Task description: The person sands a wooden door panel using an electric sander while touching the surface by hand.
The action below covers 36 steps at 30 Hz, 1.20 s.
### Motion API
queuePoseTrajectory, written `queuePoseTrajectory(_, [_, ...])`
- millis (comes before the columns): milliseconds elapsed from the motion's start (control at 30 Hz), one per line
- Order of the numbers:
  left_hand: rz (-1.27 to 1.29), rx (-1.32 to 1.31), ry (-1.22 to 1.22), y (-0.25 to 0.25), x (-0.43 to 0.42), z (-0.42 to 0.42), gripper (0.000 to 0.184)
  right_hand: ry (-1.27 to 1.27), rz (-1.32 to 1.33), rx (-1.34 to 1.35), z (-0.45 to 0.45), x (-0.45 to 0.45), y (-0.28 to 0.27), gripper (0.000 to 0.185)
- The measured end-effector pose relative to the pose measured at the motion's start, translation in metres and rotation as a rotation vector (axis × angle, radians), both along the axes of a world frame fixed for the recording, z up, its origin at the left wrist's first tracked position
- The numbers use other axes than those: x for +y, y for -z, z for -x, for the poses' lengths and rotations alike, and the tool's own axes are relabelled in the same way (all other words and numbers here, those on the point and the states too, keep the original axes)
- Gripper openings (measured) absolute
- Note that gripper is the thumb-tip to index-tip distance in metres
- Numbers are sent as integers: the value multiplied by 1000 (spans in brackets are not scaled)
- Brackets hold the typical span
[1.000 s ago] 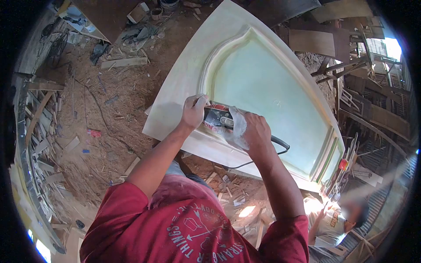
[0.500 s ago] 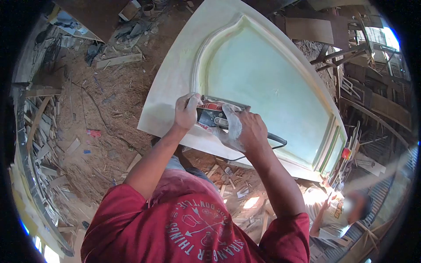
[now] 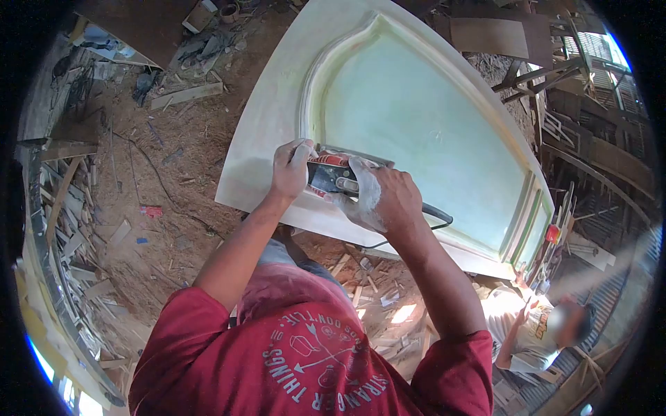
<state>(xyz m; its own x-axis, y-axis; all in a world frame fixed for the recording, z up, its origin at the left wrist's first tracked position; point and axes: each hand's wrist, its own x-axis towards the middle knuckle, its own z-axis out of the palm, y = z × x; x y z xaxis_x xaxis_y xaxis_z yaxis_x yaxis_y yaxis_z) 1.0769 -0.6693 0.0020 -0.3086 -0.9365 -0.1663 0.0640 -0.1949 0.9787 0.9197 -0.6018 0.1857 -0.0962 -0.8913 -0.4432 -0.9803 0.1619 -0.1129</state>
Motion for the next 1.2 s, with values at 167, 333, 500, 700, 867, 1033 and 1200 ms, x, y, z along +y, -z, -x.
queuePoseTrajectory(167, [50,-23,11,5,-9,10,36,13,-6,-14,9,-4,6,74])
queuePoseTrajectory(333, [43,-17,3,9,-32,19,36,46,-47,0,10,-35,-5,74])
queuePoseTrajectory(500, [22,-10,-5,3,-50,26,36,-18,35,48,22,-51,-3,71])
queuePoseTrajectory(700, [13,27,-38,9,-81,40,36,9,27,-10,38,-81,-1,66])
queuePoseTrajectory(867, [77,59,-70,9,-120,55,33,16,129,-13,55,-106,14,63])
queuePoseTrajectory(1033, [-1,-3,6,14,-171,67,32,62,72,-27,65,-154,6,67])
queuePoseTrajectory(1200, [-2,28,8,34,-215,86,32,94,201,-34,79,-183,19,74])
